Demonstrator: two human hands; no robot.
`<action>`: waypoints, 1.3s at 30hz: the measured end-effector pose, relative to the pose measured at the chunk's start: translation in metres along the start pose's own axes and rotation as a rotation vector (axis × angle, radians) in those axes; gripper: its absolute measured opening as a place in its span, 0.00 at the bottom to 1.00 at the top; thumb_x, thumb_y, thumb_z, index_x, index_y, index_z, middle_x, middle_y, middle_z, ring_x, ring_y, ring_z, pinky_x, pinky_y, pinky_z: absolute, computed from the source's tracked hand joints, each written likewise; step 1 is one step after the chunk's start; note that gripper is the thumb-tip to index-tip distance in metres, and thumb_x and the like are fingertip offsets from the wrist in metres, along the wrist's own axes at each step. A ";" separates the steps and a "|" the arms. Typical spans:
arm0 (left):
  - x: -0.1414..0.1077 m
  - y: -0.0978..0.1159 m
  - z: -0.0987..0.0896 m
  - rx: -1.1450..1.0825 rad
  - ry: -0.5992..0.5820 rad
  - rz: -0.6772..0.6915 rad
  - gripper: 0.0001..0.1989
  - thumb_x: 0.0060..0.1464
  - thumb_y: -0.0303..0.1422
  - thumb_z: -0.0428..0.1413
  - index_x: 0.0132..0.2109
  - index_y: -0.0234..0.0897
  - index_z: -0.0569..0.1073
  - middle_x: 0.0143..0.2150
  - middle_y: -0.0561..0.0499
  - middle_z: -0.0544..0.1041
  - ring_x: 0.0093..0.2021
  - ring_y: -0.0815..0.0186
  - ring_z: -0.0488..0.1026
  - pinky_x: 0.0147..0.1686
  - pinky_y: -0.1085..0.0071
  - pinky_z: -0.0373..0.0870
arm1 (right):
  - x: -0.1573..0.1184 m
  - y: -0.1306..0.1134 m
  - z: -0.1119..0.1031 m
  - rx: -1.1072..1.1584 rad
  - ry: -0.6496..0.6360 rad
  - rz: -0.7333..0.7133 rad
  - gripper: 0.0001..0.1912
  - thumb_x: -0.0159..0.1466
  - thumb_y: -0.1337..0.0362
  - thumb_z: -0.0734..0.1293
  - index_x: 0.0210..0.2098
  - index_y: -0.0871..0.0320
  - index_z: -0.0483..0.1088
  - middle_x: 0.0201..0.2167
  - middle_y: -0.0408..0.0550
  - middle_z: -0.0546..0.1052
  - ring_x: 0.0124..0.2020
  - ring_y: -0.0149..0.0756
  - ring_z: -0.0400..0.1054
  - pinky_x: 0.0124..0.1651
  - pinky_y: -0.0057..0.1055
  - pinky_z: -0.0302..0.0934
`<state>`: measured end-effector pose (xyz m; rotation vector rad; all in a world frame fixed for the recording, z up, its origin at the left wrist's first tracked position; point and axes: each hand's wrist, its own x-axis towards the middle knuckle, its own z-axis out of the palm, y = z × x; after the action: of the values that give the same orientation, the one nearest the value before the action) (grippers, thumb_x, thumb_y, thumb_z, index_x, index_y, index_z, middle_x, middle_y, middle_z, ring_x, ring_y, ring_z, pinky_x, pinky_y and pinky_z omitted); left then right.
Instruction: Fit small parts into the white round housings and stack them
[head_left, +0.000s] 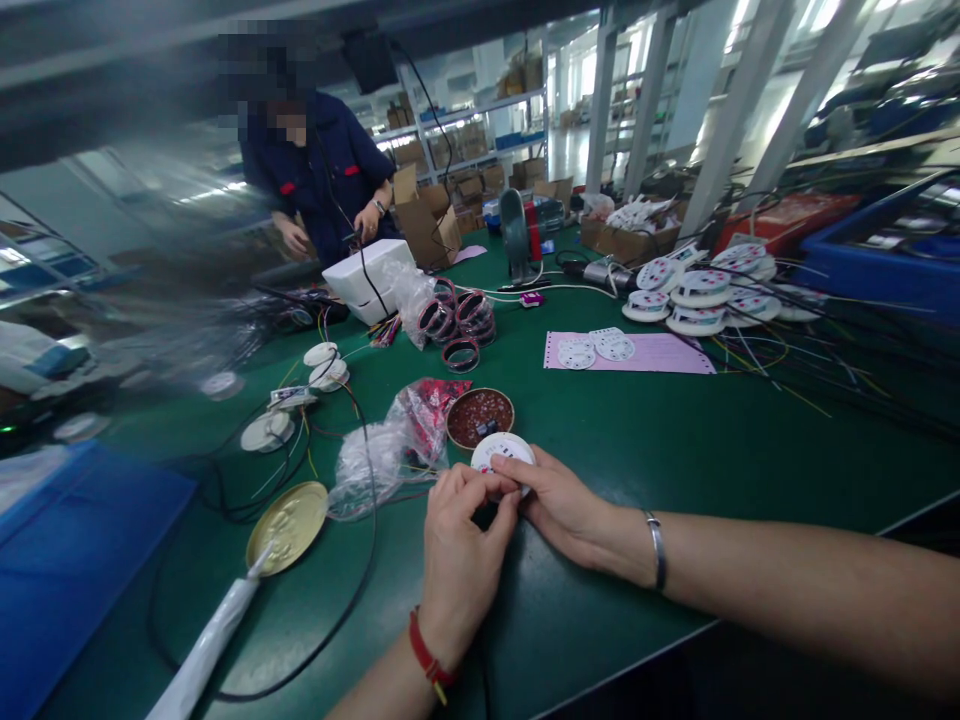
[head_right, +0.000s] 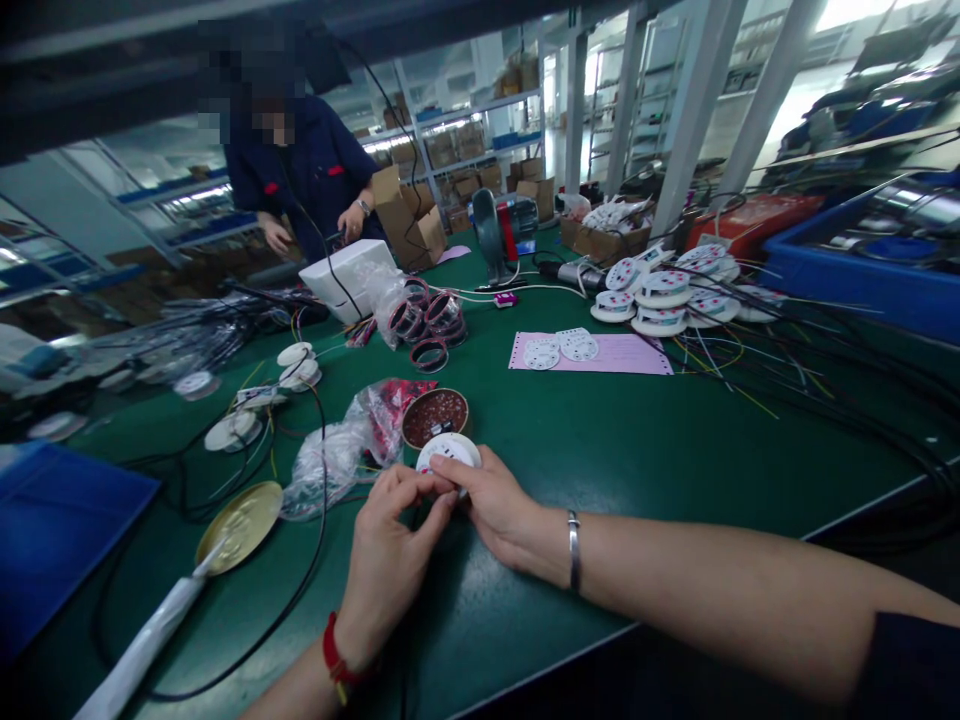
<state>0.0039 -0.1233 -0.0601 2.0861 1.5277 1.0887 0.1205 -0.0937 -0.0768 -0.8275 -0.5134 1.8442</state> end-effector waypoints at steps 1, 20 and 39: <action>0.000 0.000 -0.001 -0.002 -0.003 0.005 0.04 0.53 0.28 0.56 0.32 0.39 0.74 0.29 0.53 0.68 0.35 0.65 0.65 0.37 0.69 0.61 | 0.000 0.000 0.000 0.005 -0.001 -0.004 0.22 0.47 0.63 0.75 0.39 0.63 0.67 0.34 0.47 0.74 0.38 0.35 0.67 0.48 0.34 0.59; 0.001 -0.002 0.003 -0.097 0.063 -0.278 0.17 0.46 0.28 0.59 0.41 0.39 0.59 0.36 0.55 0.63 0.36 0.67 0.61 0.37 0.70 0.60 | -0.005 0.005 0.003 -0.101 0.056 -0.079 0.23 0.48 0.61 0.75 0.39 0.60 0.64 0.36 0.45 0.73 0.39 0.35 0.66 0.45 0.33 0.61; 0.007 -0.016 -0.026 0.258 0.076 0.102 0.38 0.50 0.32 0.59 0.64 0.38 0.50 0.48 0.44 0.74 0.50 0.56 0.70 0.57 0.49 0.51 | 0.002 -0.033 0.004 -0.110 -0.314 -0.023 0.22 0.53 0.62 0.74 0.46 0.60 0.68 0.41 0.49 0.75 0.40 0.35 0.69 0.46 0.31 0.62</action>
<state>-0.0252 -0.1148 -0.0508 2.3404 1.6933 1.0644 0.1374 -0.0782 -0.0525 -0.6018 -0.8243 1.9483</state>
